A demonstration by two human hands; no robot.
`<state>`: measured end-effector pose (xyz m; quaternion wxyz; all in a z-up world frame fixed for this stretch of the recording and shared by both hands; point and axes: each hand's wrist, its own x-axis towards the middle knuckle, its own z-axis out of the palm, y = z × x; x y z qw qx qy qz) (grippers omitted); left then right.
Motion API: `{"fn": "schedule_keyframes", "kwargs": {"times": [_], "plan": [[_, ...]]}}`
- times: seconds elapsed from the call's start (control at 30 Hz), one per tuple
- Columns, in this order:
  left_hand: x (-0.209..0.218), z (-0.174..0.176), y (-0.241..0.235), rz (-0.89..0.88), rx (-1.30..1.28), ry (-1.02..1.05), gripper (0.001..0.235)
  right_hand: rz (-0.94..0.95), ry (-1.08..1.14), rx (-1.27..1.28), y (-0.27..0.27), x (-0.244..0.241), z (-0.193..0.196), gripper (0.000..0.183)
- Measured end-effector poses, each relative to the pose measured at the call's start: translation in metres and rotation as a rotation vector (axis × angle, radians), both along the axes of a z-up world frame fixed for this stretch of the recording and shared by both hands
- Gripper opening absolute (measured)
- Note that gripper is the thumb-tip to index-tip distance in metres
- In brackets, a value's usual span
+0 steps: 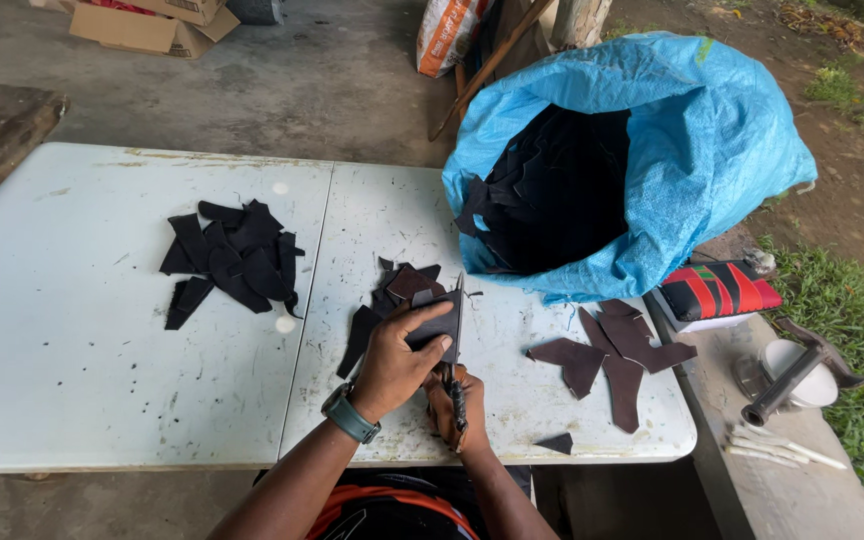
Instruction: The person uses shears to cut black fabric pieces into smaller shapes on a white table. They repeatedly pick up fabric, cut along edges, and place the cut pieces into a blue sack.
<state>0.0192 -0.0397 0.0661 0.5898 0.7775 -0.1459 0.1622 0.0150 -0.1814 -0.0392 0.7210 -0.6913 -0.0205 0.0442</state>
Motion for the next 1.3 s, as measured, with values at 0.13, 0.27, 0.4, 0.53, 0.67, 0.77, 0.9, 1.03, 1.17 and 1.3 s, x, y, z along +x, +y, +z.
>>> {"fn": "schedule_keyframes", "kwargs": {"times": [0.13, 0.27, 0.4, 0.53, 0.67, 0.77, 0.9, 1.03, 1.17, 1.3], "plan": [[0.014, -0.011, 0.019, -0.048, -0.205, -0.044, 0.046, -0.042, 0.051, -0.071, -0.003, 0.004, 0.000, 0.026], [0.041, -0.006, 0.117, 0.230, -0.102, -0.325, 0.052, -0.074, 0.036, -0.008, -0.028, 0.007, 0.000, 0.021], [0.046, -0.010, 0.231, 0.630, 0.127, 0.091, 0.099, -0.051, -0.087, 0.073, -0.056, 0.002, 0.000, 0.024], [0.013, -0.056, 0.245, 0.751, 0.535, 0.043, 0.075, -0.028, -0.116, 0.111, -0.064, 0.003, 0.007, 0.025], [0.010, -0.102, 0.177, 0.431, 0.464, 0.173, 0.047, -0.012, -0.067, 0.071, -0.057, 0.000, 0.008, 0.022], [0.039, -0.107, 0.110, 0.229, 0.428, 0.073, 0.039, -0.015, -0.063, 0.060, -0.057, -0.002, 0.010, 0.022], [0.098, -0.091, 0.028, 0.000, 0.660, 0.015, 0.038, -0.025, -0.055, 0.059, -0.056, -0.002, 0.012, 0.025], [0.133, -0.074, 0.003, -0.190, 0.990, 0.053, 0.050, -0.012, -0.077, 0.069, -0.055, -0.001, 0.011, 0.023], [0.129, -0.054, 0.007, -0.176, 1.071, 0.271, 0.068, 0.000, -0.038, 0.065, -0.058, 0.001, 0.007, 0.023], [0.097, -0.032, 0.011, -0.187, -0.080, 0.144, 0.082, -0.007, -0.011, 0.075, -0.059, 0.004, 0.006, 0.024]]}}
